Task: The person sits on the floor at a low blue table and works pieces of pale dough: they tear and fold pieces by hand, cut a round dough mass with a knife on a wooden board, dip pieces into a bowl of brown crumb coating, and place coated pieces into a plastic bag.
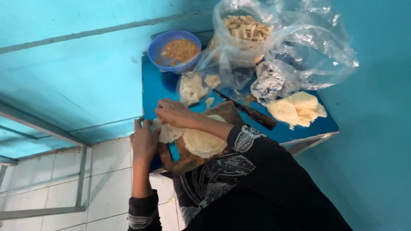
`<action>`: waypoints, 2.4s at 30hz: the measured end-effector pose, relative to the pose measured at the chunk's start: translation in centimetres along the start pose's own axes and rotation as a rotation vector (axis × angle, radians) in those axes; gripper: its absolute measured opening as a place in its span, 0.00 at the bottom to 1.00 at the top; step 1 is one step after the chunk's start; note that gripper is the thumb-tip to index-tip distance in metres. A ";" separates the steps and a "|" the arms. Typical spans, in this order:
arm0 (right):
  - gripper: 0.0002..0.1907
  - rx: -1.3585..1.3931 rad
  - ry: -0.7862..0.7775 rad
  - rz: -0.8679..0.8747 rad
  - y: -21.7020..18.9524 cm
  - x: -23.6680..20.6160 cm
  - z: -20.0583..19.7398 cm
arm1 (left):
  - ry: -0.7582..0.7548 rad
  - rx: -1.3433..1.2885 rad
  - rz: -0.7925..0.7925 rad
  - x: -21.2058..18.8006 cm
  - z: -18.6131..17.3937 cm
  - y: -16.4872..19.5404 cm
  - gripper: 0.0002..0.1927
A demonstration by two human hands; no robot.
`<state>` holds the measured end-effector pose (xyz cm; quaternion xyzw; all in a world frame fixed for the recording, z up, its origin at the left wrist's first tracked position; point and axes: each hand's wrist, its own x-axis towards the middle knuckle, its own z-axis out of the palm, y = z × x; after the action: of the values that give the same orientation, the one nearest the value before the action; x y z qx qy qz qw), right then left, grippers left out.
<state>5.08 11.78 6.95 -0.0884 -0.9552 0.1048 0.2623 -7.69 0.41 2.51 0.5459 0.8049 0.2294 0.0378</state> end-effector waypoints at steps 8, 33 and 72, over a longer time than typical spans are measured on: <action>0.20 0.784 -0.092 0.287 2.8 -4.1 -9.3 | -0.161 -1.161 0.180 0.1 -3.1 0.9 0.09; 0.20 -0.128 -0.010 -0.021 -0.1 -22.7 -7.7 | 0.106 -0.175 0.741 -10.5 3.2 6.8 0.20; 0.31 -0.273 -0.014 0.726 -10.6 -27.6 -3.2 | 0.037 -0.163 0.837 -9.4 -0.3 7.5 0.26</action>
<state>28.95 -4.11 -1.08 -0.4540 -0.8687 0.0634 0.1875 2.44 -5.93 4.09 0.8165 0.4939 0.2976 -0.0302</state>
